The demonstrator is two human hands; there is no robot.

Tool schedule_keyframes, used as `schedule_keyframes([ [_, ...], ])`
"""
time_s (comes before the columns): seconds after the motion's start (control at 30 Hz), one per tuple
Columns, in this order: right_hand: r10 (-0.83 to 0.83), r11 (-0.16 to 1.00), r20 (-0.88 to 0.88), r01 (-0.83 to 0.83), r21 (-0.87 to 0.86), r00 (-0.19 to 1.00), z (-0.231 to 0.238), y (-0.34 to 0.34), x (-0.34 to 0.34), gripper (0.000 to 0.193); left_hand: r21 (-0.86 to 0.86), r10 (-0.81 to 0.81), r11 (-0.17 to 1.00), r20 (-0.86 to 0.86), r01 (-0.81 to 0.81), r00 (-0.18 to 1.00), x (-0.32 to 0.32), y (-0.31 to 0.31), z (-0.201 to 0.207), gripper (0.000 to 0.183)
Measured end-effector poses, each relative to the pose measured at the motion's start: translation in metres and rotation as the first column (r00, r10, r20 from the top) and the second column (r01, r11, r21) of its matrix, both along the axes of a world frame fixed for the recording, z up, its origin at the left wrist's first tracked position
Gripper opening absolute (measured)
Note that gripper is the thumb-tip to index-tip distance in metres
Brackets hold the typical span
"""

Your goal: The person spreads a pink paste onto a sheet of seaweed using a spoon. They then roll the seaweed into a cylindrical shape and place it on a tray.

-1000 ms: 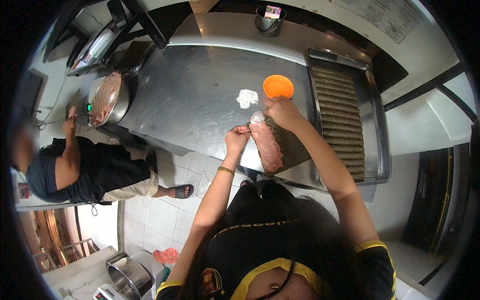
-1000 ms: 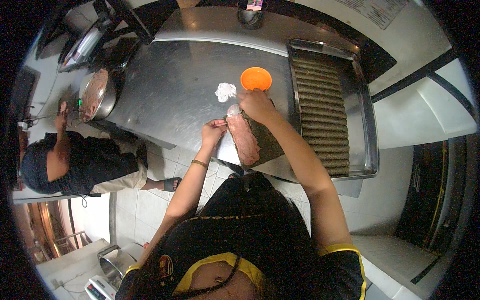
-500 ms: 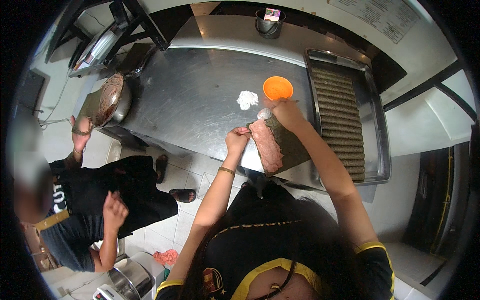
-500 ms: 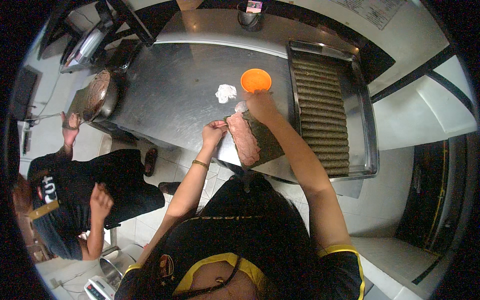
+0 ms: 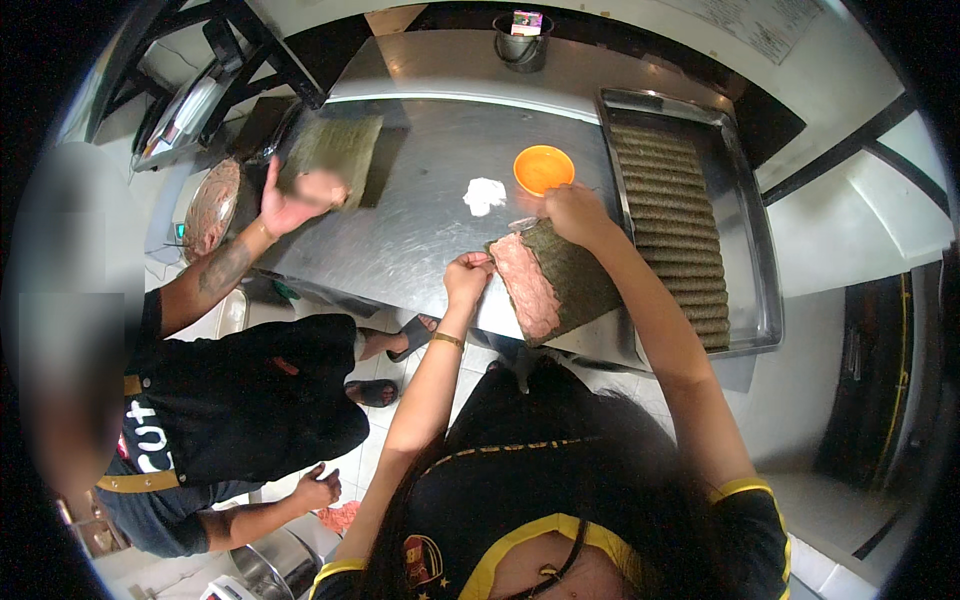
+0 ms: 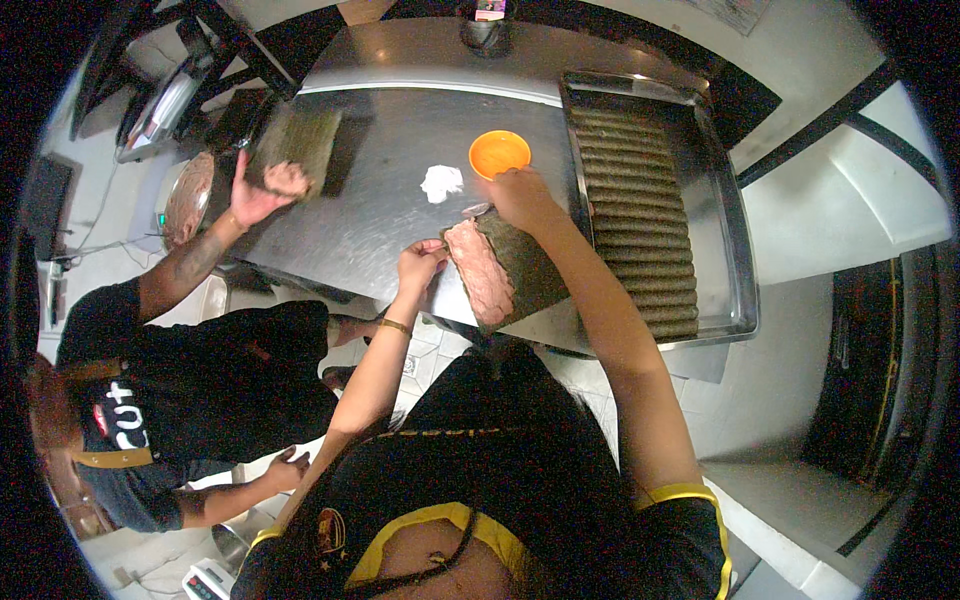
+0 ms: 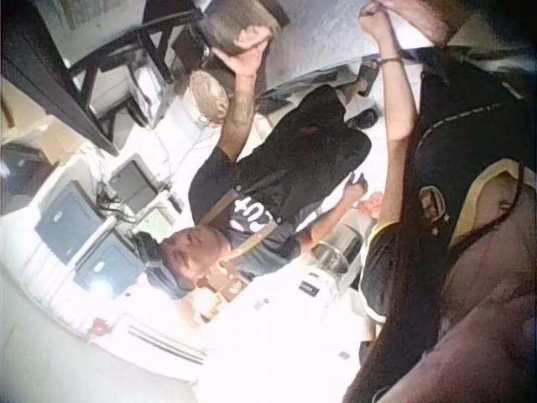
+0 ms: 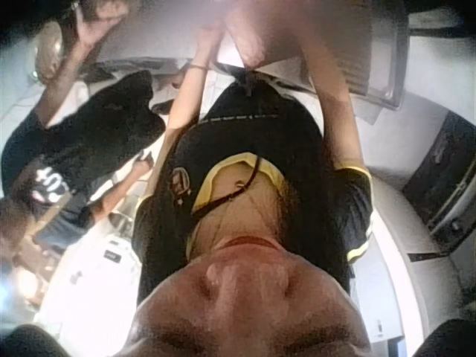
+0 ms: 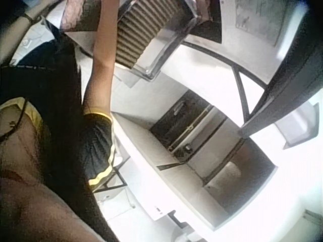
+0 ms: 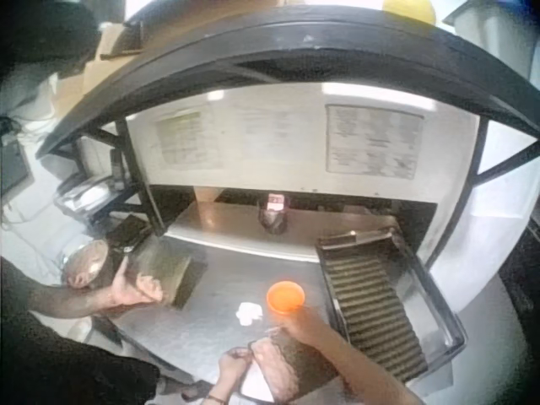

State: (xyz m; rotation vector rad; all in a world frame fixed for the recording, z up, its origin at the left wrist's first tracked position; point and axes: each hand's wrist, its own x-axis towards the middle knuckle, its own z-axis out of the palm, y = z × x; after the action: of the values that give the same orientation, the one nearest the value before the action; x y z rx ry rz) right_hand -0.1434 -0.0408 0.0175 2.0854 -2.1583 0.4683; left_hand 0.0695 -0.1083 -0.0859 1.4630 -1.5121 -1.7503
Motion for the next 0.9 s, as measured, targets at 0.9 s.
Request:
schedule_keyframes([
  [0.9, -0.279, 0.944, 0.279, 0.209, 0.256, 0.919, -0.055, 0.099, 0.045, 0.033, 0.027, 0.038, 0.999, -0.031, -0.037, 0.999, -0.004, -0.004, -0.005, 0.013],
])
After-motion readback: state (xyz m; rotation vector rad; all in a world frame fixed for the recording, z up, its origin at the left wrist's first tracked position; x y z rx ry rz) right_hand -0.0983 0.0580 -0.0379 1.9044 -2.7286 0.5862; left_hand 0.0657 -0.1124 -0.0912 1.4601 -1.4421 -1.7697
